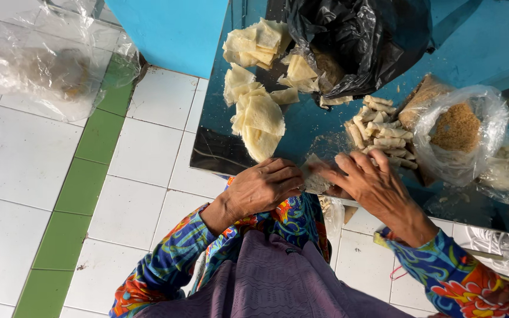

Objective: The person sits at a metal table and rolls pieces of pale dough between their fingers to form cylindrical sticks, placing each finished stick in a growing pile next to a bag of brown powder. They repeatedly take flat dough pieces from the table, twist and roll them by hand, and set the rolled sticks aside.

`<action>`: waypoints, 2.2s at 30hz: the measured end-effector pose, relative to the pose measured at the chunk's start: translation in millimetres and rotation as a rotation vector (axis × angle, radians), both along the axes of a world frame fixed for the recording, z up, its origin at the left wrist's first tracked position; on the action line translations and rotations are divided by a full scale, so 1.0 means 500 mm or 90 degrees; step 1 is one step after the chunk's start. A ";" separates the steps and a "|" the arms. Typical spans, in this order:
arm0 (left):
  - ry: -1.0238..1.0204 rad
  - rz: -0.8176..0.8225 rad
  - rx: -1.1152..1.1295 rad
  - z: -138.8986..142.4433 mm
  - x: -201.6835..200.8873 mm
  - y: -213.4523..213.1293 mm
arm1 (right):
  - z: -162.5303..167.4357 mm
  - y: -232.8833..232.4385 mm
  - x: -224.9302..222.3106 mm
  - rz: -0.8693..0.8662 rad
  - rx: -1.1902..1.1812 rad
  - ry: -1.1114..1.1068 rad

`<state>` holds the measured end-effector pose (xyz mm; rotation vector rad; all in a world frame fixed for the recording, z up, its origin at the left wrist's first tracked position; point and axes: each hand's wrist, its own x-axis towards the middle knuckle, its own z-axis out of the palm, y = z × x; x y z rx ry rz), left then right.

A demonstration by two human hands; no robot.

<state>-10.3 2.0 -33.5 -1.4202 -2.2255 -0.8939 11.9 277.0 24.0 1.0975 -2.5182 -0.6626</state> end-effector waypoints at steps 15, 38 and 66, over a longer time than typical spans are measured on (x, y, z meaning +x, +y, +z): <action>-0.045 0.005 0.014 0.025 0.005 0.004 | 0.021 0.047 0.037 -0.174 -0.373 -0.066; -0.045 0.198 0.017 0.020 0.056 0.026 | -0.042 0.304 -0.177 -0.463 -0.510 -0.134; -0.129 0.313 -0.015 0.027 0.079 0.046 | -0.049 -0.056 0.065 -0.031 -0.549 -0.165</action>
